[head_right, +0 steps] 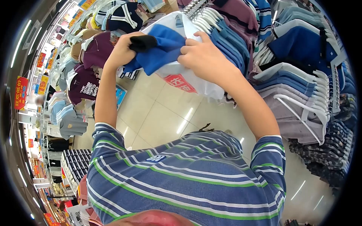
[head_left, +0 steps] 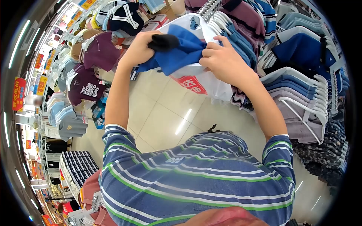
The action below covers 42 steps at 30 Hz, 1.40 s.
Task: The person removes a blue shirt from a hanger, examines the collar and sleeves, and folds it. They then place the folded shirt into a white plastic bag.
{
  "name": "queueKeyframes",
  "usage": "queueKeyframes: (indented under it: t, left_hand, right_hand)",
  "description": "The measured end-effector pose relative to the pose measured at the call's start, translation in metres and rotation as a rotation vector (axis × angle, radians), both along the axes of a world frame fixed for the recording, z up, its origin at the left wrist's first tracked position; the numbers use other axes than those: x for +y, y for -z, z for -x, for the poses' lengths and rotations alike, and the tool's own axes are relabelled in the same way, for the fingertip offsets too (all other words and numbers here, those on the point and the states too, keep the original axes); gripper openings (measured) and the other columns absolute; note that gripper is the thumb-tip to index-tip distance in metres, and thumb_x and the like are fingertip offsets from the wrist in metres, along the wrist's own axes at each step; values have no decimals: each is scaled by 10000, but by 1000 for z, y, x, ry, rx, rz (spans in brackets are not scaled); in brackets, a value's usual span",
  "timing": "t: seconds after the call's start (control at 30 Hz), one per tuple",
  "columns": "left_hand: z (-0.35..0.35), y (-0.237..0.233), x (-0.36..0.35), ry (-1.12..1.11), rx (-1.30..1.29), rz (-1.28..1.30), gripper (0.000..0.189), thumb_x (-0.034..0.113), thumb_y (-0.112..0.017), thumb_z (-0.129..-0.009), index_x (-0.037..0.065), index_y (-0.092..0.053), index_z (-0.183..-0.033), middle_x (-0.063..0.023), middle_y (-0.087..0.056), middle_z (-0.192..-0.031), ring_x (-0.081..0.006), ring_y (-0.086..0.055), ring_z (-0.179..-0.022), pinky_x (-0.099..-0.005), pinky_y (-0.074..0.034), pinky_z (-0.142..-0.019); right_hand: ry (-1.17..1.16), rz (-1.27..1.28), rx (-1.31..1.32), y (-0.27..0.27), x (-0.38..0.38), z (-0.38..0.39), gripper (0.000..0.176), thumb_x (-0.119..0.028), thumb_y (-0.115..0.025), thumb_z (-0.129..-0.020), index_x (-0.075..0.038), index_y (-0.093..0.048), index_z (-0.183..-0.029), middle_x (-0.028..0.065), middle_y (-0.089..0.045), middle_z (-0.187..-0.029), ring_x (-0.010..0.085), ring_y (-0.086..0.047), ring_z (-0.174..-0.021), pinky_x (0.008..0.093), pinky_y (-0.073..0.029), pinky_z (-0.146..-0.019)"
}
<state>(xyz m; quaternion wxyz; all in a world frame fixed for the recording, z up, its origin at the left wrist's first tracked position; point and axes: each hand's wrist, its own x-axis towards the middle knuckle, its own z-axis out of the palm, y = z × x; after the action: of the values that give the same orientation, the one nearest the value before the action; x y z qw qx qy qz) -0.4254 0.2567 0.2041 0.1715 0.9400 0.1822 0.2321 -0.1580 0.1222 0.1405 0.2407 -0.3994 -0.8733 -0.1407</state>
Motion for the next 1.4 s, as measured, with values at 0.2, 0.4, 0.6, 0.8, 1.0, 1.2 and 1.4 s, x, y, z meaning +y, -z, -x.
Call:
queueKeyframes:
  t: [0.2,0.4,0.6,0.8,1.0,1.2,1.4]
  left_hand:
    - [-37,30,29,142,366,30,469,-104,-501,-590,-39,-642,-1032,-225,-648,-973,-413,-595,-982,-386,-484,-879]
    - [-109,52,22,129,818,47,508,-40,-569,-718,15,-607,-1221,-194,-648,-1188,-384,-568,-1168,-423,-453,-977]
    - [-125,149,64,284,750,186,416,12,-585,-790,71,-658,-1196,-167,-657,-1229,-337,-593,-1180,-416,-452,-984]
    - [-127,152,39,430,781,391,486,7,-564,-788,73,-625,-1266,-178,-612,-1311,-347,-533,-1259,-414,-409,-1041]
    - [-125,193,36,340,876,184,338,252,-643,-912,79,-653,-1202,-204,-619,-1267,-289,-572,-1218,-406,-440,-989]
    - [-134,238,56,434,823,242,471,99,-607,-814,133,-617,-1284,-166,-639,-1268,-363,-577,-1186,-454,-449,-970]
    - [-145,249,61,373,905,85,536,61,-599,-762,151,-603,-1290,-181,-666,-1193,-379,-623,-1100,-468,-484,-927]
  right_hand:
    - [-36,-40,40,4,-6,-8,58,-104,-695,-730,-104,-666,-781,-6,-601,-842,181,-571,-978,341,-408,-886]
    - [-114,-51,56,1,-9,-4,56,-57,-645,-708,-92,-653,-751,-3,-571,-815,177,-541,-935,315,-400,-809]
    - [-113,8,41,-4,-13,-5,74,-50,-655,-688,-88,-655,-752,-2,-582,-827,184,-539,-916,315,-403,-776]
    - [-104,37,34,0,-13,-11,81,-56,-659,-679,-96,-654,-750,4,-587,-826,182,-548,-904,312,-408,-770]
    - [-88,58,-6,1,-7,-11,80,-55,-655,-675,-95,-645,-743,2,-589,-808,181,-550,-885,314,-407,-763]
    - [-89,68,27,1,-3,-8,95,-40,-660,-657,-94,-629,-730,0,-569,-775,182,-545,-867,315,-405,-758]
    - [-104,111,20,1,-5,-9,116,-28,-667,-636,-90,-613,-717,8,-568,-770,189,-539,-867,315,-407,-766]
